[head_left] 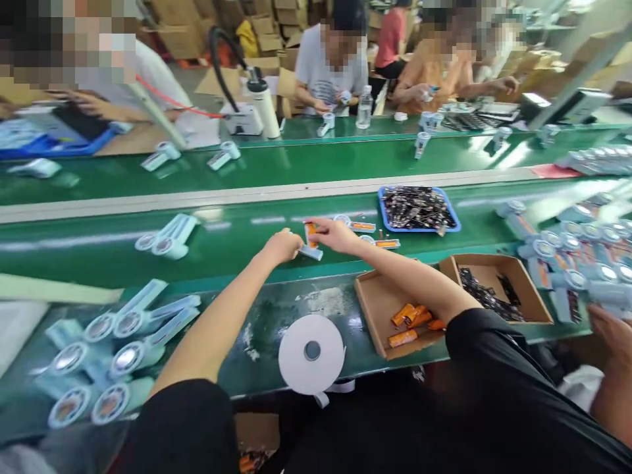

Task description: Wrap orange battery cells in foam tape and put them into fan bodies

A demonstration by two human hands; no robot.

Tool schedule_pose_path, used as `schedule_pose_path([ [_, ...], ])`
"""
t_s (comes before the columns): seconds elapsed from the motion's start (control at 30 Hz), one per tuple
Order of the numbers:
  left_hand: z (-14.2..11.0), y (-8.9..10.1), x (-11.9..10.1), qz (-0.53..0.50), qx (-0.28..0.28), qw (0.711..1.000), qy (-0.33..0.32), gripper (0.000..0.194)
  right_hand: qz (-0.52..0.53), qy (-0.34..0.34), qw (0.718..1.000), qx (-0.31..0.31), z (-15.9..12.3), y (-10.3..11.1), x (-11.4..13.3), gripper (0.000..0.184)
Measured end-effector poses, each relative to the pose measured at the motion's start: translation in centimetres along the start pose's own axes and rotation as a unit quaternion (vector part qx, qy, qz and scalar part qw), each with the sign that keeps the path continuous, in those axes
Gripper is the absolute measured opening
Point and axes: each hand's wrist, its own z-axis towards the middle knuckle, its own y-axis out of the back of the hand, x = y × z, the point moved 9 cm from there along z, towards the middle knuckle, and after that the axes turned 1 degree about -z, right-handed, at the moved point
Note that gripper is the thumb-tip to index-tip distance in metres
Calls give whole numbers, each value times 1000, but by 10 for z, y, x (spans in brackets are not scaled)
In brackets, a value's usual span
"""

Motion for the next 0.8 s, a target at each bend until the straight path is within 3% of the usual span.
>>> schedule_pose_path([
  [0.1,2,0,12,0,35,999,16,7,-57,-16,998,0,5,-2,-10,55],
  [0.27,1,6,11,-10,3,999,30,17,-192,-5,980,44,-3,-17,-6,44],
  [0.5,1,2,-2,-38,-51,996,61,20,-410,-1,903,130,-7,-44,-9,49],
  [0.8,9,0,-9,-86,-81,989,89,17,-437,-40,887,145,-8,-50,-16,47],
])
